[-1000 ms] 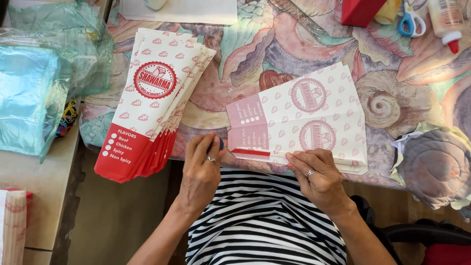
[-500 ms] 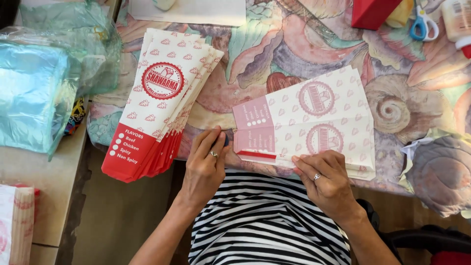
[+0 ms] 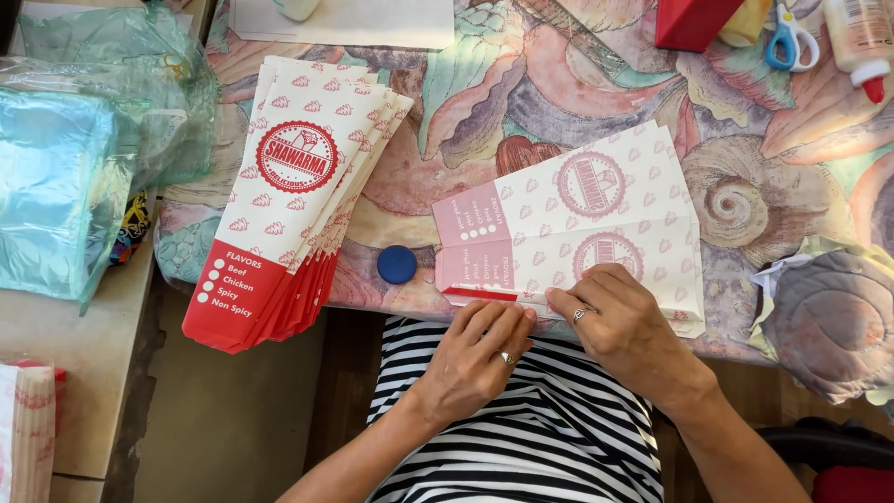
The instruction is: Folding paper shawarma wraps and securing them with tape at a workspace.
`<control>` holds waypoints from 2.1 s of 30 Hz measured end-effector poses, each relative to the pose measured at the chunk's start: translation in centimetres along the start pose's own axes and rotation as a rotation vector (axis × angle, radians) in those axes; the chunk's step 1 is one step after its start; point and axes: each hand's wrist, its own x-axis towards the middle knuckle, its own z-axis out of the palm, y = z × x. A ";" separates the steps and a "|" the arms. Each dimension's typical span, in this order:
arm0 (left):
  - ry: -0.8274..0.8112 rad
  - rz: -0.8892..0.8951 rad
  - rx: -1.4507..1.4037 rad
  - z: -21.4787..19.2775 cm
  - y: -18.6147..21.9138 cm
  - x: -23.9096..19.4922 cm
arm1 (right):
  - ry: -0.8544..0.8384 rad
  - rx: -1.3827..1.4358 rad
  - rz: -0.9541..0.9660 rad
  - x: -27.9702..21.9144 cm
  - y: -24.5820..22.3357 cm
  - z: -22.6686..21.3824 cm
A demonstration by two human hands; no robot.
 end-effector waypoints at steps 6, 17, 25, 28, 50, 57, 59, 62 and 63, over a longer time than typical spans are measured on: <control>0.044 0.047 0.060 0.9 -0.6 -0.6 | -0.009 -0.075 -0.083 0.1 -0.3 -0.1; -0.047 -0.010 0.126 0.9 -0.5 -1.2 | 0.117 -0.149 -0.145 0.5 -0.8 0.3; -0.124 -0.035 0.127 0.8 -0.3 -1.4 | 0.171 -0.151 -0.156 -0.1 -0.5 0.3; -0.087 -0.057 0.123 0.6 0.0 -0.8 | 0.131 -0.137 -0.127 -0.3 -0.5 0.2; -0.034 -0.169 -0.012 -0.5 0.2 2.2 | 0.149 -0.113 -0.119 1.9 1.2 1.7; -0.056 -0.244 0.079 0.9 -1.7 3.1 | 0.121 -0.057 -0.089 1.9 1.3 1.1; -0.077 -0.227 0.115 0.8 -1.8 3.1 | 0.122 0.052 -0.021 2.0 3.2 1.9; -0.125 -0.215 0.180 0.8 -1.7 3.0 | 0.131 0.212 0.145 2.8 7.9 3.6; -0.145 -0.218 0.211 0.8 -1.6 3.1 | 0.140 0.258 0.241 3.3 9.8 4.3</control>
